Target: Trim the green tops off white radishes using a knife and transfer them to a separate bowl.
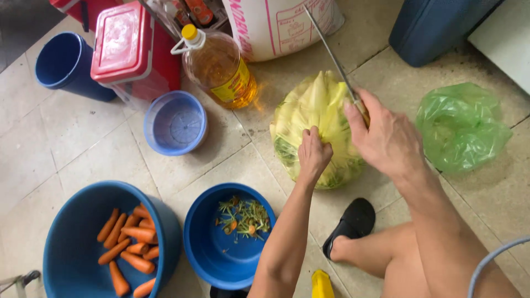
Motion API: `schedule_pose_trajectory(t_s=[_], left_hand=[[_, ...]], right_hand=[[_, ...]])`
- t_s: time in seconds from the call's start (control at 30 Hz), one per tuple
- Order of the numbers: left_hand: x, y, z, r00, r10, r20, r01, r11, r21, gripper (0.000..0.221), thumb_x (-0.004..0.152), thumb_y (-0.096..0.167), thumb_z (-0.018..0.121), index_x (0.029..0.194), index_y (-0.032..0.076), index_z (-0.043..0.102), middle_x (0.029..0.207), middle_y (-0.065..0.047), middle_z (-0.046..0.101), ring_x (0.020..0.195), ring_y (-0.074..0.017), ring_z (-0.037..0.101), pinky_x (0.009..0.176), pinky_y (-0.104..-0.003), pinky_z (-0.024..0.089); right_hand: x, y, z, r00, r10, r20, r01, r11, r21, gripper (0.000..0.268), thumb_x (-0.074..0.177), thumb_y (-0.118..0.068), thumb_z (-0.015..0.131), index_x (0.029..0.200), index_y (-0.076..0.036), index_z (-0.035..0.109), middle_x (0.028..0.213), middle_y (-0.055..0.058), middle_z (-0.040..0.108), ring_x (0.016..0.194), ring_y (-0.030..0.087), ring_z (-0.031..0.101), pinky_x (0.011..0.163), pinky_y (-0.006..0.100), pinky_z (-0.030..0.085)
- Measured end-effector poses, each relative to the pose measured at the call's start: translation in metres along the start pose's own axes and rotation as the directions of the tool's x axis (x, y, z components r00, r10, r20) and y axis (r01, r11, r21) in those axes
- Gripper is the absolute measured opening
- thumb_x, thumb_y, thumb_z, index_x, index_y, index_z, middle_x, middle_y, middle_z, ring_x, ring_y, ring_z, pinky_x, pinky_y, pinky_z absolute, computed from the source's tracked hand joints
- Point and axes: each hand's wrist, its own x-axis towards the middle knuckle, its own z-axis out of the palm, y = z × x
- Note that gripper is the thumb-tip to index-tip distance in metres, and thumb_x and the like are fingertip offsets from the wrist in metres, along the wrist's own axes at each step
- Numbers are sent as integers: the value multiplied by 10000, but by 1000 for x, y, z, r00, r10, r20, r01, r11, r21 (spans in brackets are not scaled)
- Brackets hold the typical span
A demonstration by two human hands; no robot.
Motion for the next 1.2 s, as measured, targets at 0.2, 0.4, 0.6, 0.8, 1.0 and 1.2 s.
schedule_pose_trajectory(t_s=[0.2, 0.4, 0.6, 0.8, 1.0, 1.2], left_hand=[[-84, -52, -34, 998, -42, -43, 15, 864, -503, 624, 770, 197, 800, 1253, -6, 461, 1224, -197, 489, 1019, -319, 581, 846, -440, 526], [-70, -108, -8, 992, -91, 82, 122, 636, -762, 522, 950, 256, 782, 1290, -10, 488, 1244, -155, 627, 1136, -196, 634, 970, -326, 566], [-53, -61, -57, 958, -266, 111, 278, 755, -594, 548, 803, 233, 748, 1299, 43, 613, 977, -144, 710, 870, -206, 671, 740, -382, 556], [-65, -111, -45, 912, 192, 362, 101, 751, -653, 516, 943, 321, 596, 1356, 21, 675, 1362, -128, 684, 1223, -170, 638, 1030, -380, 500], [-54, -114, -29, 784, -202, 587, 563, 630, -535, 598, 924, 635, 487, 1239, 132, 560, 1215, -103, 698, 824, -361, 749, 885, -486, 594], [-32, -60, -24, 973, -146, 180, 75, 933, 351, 715, 881, 683, 628, 977, -17, 739, 918, -264, 716, 884, -409, 715, 770, -495, 576]], right_hand=[[-11, -5, 1, 997, -73, -12, 73, 997, 19, 553, 1044, -527, 477, 1456, -171, 572, 1104, 233, 727, 1033, 503, 653, 911, 575, 498], [-26, -18, 8, 987, 23, 158, -19, 999, -27, 633, 1038, -594, 408, 1497, -169, 504, 1071, 187, 747, 1067, 412, 693, 932, 554, 510], [-34, -23, 13, 980, -59, 191, 60, 998, 1, 650, 1023, -585, 424, 1510, -162, 503, 1101, 193, 741, 1074, 406, 698, 943, 532, 521], [-32, -18, 2, 986, -112, 124, 103, 992, 79, 629, 1025, -583, 433, 1474, -155, 537, 1102, 190, 738, 1086, 416, 679, 938, 522, 510], [-36, -14, -1, 985, -169, 40, 164, 980, 110, 603, 1041, -564, 458, 1451, -136, 572, 1144, 219, 718, 1111, 448, 650, 945, 533, 490], [-37, -15, -6, 984, -175, 21, 170, 975, 144, 586, 1032, -545, 473, 1442, -140, 582, 1169, 260, 692, 1135, 473, 628, 955, 546, 496]])
